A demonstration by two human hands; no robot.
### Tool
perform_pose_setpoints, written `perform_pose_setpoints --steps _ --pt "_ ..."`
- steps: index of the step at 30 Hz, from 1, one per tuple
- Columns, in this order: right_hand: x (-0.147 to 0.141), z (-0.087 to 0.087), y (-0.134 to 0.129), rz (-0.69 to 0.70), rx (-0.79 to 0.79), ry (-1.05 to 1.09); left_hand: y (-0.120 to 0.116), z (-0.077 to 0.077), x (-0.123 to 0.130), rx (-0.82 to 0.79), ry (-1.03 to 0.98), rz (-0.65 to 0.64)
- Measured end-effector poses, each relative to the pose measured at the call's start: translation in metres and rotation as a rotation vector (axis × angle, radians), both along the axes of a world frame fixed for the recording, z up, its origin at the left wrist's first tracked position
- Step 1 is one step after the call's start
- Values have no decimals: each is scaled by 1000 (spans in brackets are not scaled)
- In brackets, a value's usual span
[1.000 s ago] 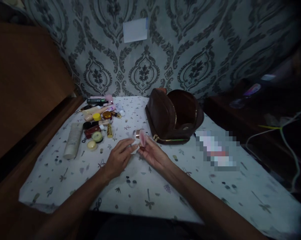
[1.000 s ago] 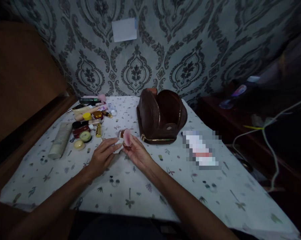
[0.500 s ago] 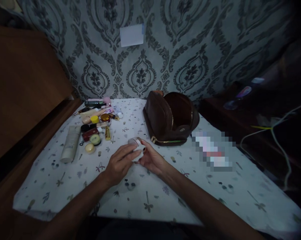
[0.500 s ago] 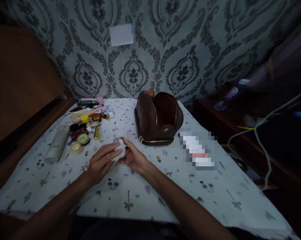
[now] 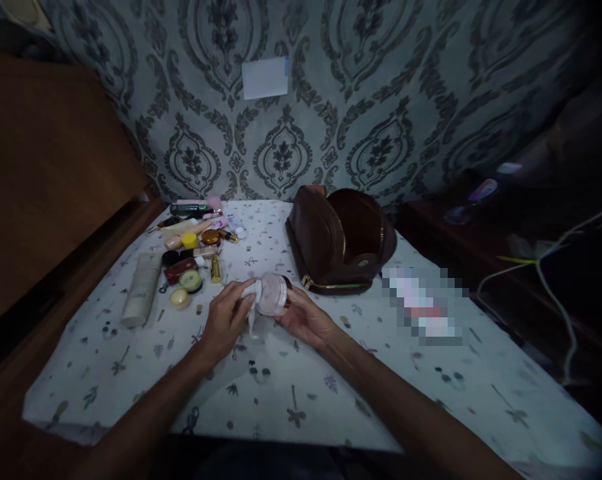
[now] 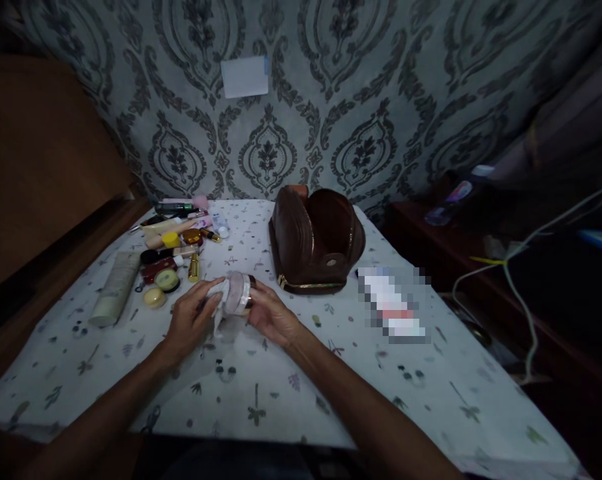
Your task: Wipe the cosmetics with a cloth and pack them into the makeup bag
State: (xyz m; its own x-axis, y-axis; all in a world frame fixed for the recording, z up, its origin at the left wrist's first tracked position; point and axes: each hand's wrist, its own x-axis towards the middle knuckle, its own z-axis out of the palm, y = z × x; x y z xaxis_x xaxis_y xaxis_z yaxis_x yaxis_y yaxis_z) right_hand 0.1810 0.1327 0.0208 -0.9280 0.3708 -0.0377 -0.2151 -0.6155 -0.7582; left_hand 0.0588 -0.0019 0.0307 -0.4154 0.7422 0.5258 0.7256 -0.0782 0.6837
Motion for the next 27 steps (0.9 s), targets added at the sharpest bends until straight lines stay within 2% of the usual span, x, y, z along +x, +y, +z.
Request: perform_pose_setpoints --steps 9,14,18,22,24,27 --pt "-6 -11 5 -252 142 19 -1 8 9 -101 -162 12" --pt "-6 -12 11 -346 330 -9 -3 11 12 -121 -221 -12" --pt "-4 -14 13 -301 501 17 -3 9 11 -120 -232 -18" --pt "-1 -15 11 -266 654 31 -5 7 8 -97 -211 52" --pt "0 -14 8 -203 635 22 -5 6 7 -80 -192 97" --pt "2 -13 5 -91 523 25 -5 7 3 -65 -193 159"
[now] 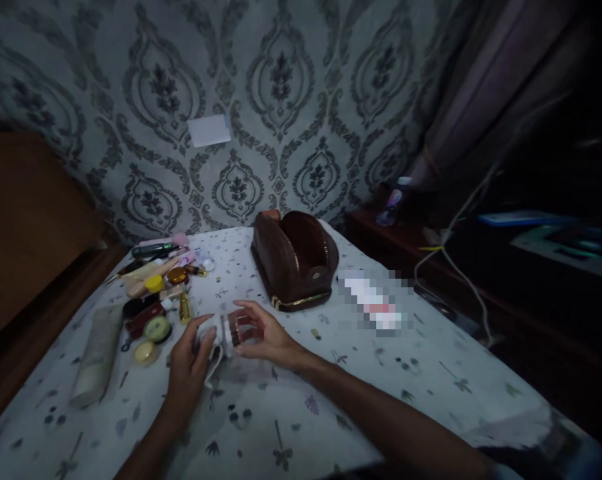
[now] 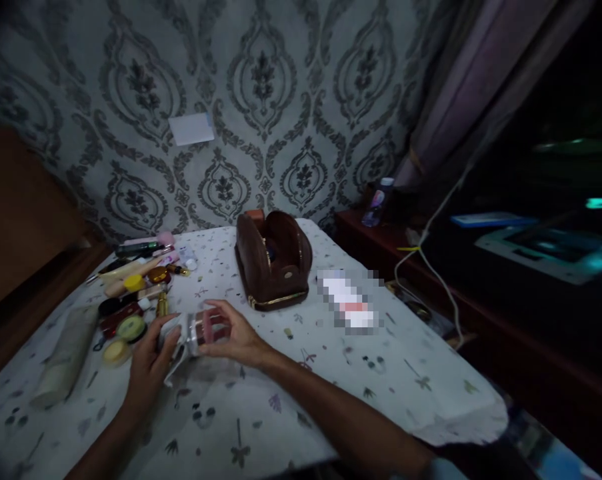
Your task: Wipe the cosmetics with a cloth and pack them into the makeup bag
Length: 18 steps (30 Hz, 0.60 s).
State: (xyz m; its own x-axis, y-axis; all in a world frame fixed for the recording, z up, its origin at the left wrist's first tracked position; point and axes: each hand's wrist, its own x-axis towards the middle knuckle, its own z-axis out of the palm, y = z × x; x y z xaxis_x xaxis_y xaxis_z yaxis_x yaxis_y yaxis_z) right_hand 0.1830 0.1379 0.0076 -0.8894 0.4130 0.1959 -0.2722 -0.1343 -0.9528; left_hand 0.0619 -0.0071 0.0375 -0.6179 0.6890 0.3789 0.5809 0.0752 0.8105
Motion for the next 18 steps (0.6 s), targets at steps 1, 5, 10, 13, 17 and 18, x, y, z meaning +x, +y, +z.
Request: perform_pose_setpoints --steps 1,5,10,13,17,18 --pt "0 1 -1 29 -37 -6 1 0 -2 3 -4 16" --pt "1 4 -1 117 -186 -58 4 -2 -8 7 -13 79" --pt "0 5 0 167 -335 -41 6 -6 -12 -63 -93 90" --pt "-2 3 0 152 -447 -46 7 -6 -12 -101 -192 57" --pt "-3 4 -2 202 -574 24 9 -6 -11 -103 -352 72" --pt "-2 5 -3 215 -585 44 10 -6 -10 -94 -390 74"
